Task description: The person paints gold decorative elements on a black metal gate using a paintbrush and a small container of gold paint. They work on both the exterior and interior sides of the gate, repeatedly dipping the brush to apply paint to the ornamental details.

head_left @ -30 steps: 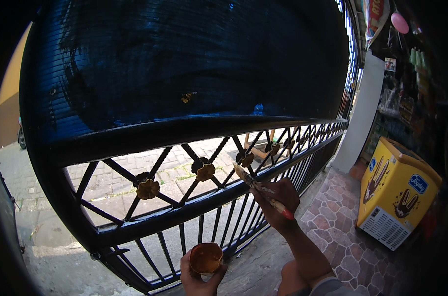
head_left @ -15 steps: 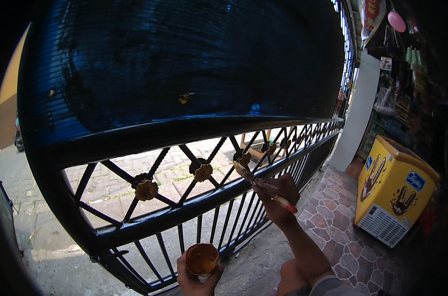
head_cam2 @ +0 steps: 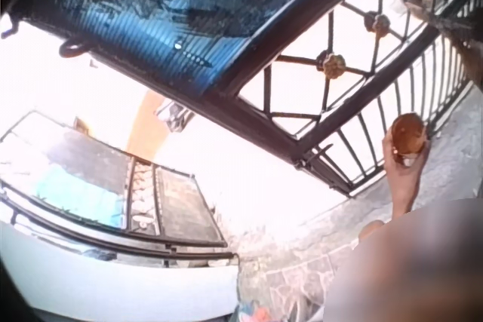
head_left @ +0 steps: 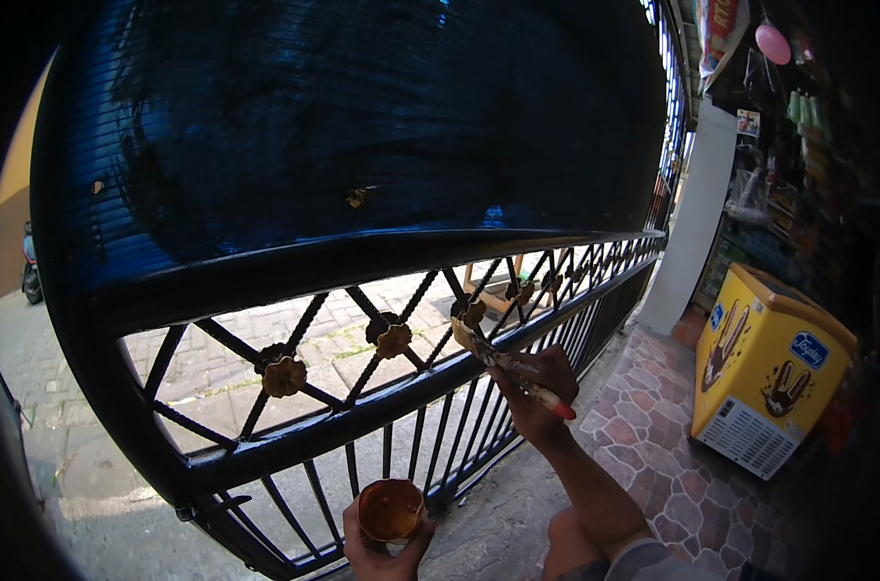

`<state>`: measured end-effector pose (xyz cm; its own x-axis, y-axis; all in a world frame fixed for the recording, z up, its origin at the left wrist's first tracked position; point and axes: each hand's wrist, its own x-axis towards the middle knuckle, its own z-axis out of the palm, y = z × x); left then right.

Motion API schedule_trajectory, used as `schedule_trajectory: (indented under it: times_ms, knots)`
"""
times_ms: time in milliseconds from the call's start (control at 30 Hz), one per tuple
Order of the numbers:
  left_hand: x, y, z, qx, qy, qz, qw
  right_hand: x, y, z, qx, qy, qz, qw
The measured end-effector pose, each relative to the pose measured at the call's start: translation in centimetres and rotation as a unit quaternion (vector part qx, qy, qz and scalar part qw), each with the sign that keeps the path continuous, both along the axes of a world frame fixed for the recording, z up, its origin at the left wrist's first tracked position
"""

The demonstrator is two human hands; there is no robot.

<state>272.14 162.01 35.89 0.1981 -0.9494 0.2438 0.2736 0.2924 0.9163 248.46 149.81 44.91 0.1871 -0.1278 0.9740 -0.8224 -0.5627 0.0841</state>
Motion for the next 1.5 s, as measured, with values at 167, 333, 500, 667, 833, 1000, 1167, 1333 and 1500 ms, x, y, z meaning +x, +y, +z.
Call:
schedule_trajectory:
  times_ms: [167,333,500,667,833,1000,1167,1333,1500]
  knots:
    - [-0.3,-0.7,0.2,0.066,0.042,-0.019,0.997,-2.1,-1.1,0.3,0.048,-0.217,0.040,0.974]
    - [-0.9,-1.7,-0.5,0.041,0.045,-0.037,0.997,-4.9,1.2,2.6,-0.017,-0.334,0.093,0.938]
    - [-2.9,-2.4,-1.4,0.054,0.033,-0.034,0.997,-4.9,5.5,4.2,0.103,-0.395,0.126,0.904]
    - [-4.5,-2.5,-1.5,0.056,0.007,-0.042,0.997,-4.0,7.7,4.1,0.303,-0.404,0.146,0.851]
    - [-8.0,-2.9,-2.2,0.051,-0.041,-0.035,0.997,-5.1,6.6,4.9,0.442,-0.219,0.166,0.854]
    - [-13.0,-4.2,-3.6,0.052,-0.063,-0.042,0.996,-5.2,3.4,6.9,0.496,-0.099,0.331,0.797]
    - [-18.0,-4.6,-3.9,0.082,-0.013,-0.015,0.996,-7.6,2.0,7.7,0.490,-0.045,0.406,0.770]
    - [-23.5,-4.6,-3.6,0.069,-0.023,0.040,0.997,-14.4,0.0,8.4,0.455,0.006,0.416,0.787]
    - [-29.4,-5.8,-1.1,0.113,-0.049,0.021,0.992,-24.2,-2.0,8.3,0.456,-0.025,0.446,0.770]
